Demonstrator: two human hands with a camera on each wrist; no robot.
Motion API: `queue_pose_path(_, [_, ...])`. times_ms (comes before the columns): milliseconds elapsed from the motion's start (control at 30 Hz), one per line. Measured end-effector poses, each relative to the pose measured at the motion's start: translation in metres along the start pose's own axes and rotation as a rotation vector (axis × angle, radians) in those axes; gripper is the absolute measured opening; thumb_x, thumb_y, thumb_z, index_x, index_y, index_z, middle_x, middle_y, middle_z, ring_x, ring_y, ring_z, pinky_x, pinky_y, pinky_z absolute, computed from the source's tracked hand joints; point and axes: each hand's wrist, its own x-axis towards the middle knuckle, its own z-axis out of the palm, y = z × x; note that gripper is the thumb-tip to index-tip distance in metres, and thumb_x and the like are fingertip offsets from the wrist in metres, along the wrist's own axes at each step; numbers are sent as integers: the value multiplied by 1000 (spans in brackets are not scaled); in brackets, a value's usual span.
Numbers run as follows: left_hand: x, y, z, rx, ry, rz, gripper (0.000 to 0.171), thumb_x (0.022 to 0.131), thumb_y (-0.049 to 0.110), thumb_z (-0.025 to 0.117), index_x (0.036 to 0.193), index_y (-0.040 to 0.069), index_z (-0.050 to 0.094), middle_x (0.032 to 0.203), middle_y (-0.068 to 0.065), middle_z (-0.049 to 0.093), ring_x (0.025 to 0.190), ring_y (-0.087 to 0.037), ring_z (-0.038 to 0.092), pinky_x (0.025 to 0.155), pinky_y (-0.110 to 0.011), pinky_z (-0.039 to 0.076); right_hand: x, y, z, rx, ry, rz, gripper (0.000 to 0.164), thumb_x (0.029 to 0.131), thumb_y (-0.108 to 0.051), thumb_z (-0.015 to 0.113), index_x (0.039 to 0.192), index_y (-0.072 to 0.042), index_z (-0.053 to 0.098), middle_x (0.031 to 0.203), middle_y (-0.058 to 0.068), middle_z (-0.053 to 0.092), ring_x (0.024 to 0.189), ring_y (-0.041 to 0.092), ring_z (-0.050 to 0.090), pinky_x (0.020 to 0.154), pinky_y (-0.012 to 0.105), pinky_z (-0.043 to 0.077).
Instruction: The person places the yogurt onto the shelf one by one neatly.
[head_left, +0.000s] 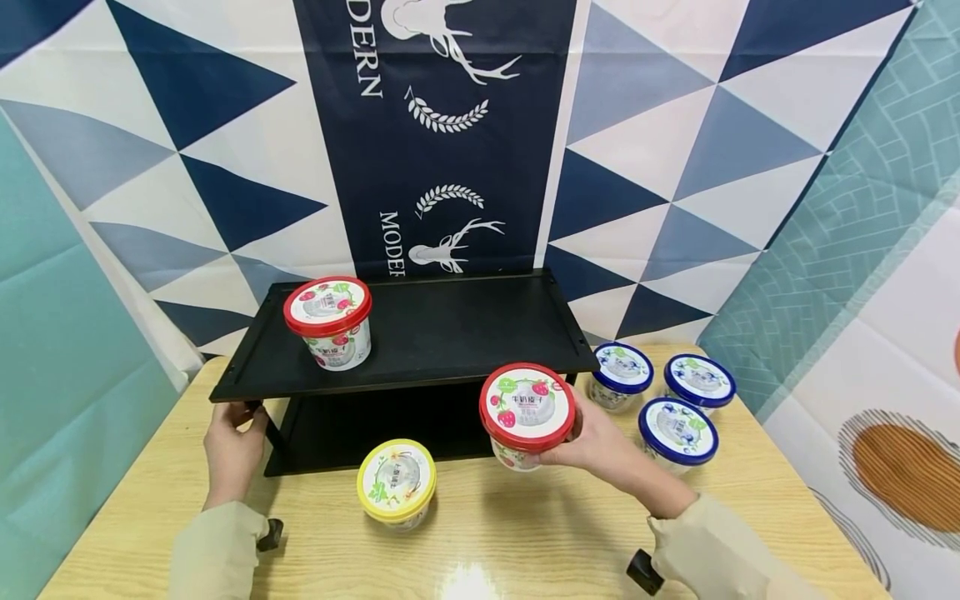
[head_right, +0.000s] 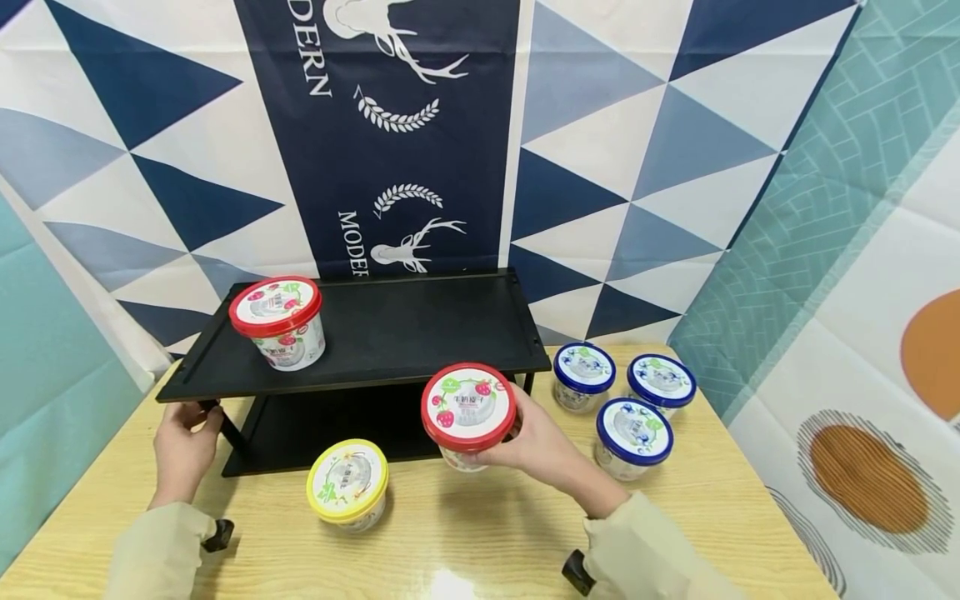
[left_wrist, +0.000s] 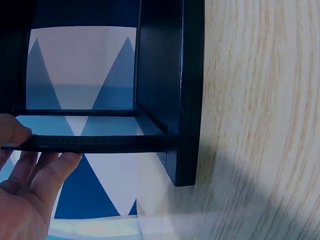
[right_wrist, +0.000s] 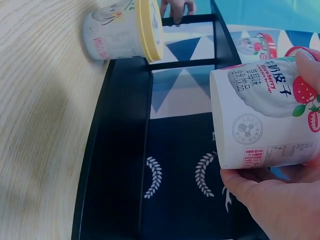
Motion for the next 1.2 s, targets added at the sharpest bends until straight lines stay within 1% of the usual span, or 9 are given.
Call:
queue_pose_path(33, [0, 0, 0, -2, 0, 0, 27, 93, 10, 50, 119, 5, 51, 110, -18, 61, 92, -9, 53, 69, -7, 36, 0, -1, 0, 3, -1, -1, 86, 73, -19, 79, 141, -7, 28, 137, 18, 45, 122, 34, 45, 92, 41, 51])
queue_pose_path(133, [0, 0, 0, -6, -2, 1, 28, 93, 10, 50, 120, 5, 51, 110, -18, 61, 89, -2, 48, 68, -5, 35, 1, -4, -1, 7, -1, 4, 86, 73, -19, 79, 141, -7, 28, 138, 18, 45, 122, 34, 45, 92, 41, 52])
queue_pose_path(200, [1, 0, 0, -8, -1, 2, 28, 93, 10, 50, 120, 5, 51, 110, -17, 61, 89, -4, 50, 68, -4, 35, 2, -6, -1, 7, 0, 4, 85, 73, -18, 79, 141, -8, 29, 138, 17, 45, 123, 34, 44, 92, 41, 52])
queue_pose_path(267, [1, 0, 0, -11, -2, 5, 28, 93, 11, 51, 120, 5, 51, 110, -19, 61, 92, -13, 53, 67, -3, 34, 3, -8, -1, -1, 4, -1, 84, 73, -18, 79, 140, -7, 30, 138, 17, 45, 123, 35, 44, 92, 41, 52])
queue_pose_path(333, [1, 0, 0, -10, 0, 5, 27, 92, 11, 51, 119, 5, 51, 110, -18, 61, 92, -13, 54, 67, -3, 35, 3, -9, -1, -5, 6, -4, 83, 73, -18, 79, 139, -7, 31, 137, 17, 45, 123, 35, 44, 91, 41, 52])
queue_pose_path(567, [1, -1, -1, -10, -9, 6, 27, 93, 12, 51, 119, 4, 51, 111, -19, 61, 87, 4, 44, 68, -4, 35, 4, -16, -2, -42, 14, 22, 83, 74, -21, 79, 140, -8, 30, 137, 15, 46, 124, 34, 44, 93, 43, 51])
queue_pose_path(767, [0, -1, -1, -21, -12, 13, 27, 93, 12, 51, 119, 4, 51, 111, -19, 61, 85, 9, 42, 67, -2, 34, 3, -22, -1, -33, 9, 21, 85, 74, -22, 79, 141, -9, 29, 138, 15, 45, 123, 33, 45, 94, 43, 50])
queue_pose_path(1033, [0, 0, -1, -22, -10, 11, 29, 93, 10, 50, 120, 3, 50, 111, -19, 60, 88, 1, 45, 65, 0, 33, 6, -25, -2, -13, 2, -19, 82, 76, -21, 78, 142, -12, 31, 137, 13, 46, 121, 30, 46, 94, 40, 51])
queue_pose_path(1200, [-1, 1, -1, -18, -8, 6, 29, 92, 9, 50, 120, 3, 50, 111, -19, 60, 90, -5, 49, 65, 1, 33, 8, -27, -2, -14, 15, -11, 82, 75, -21, 78, 142, -10, 31, 137, 14, 47, 120, 30, 46, 95, 41, 50])
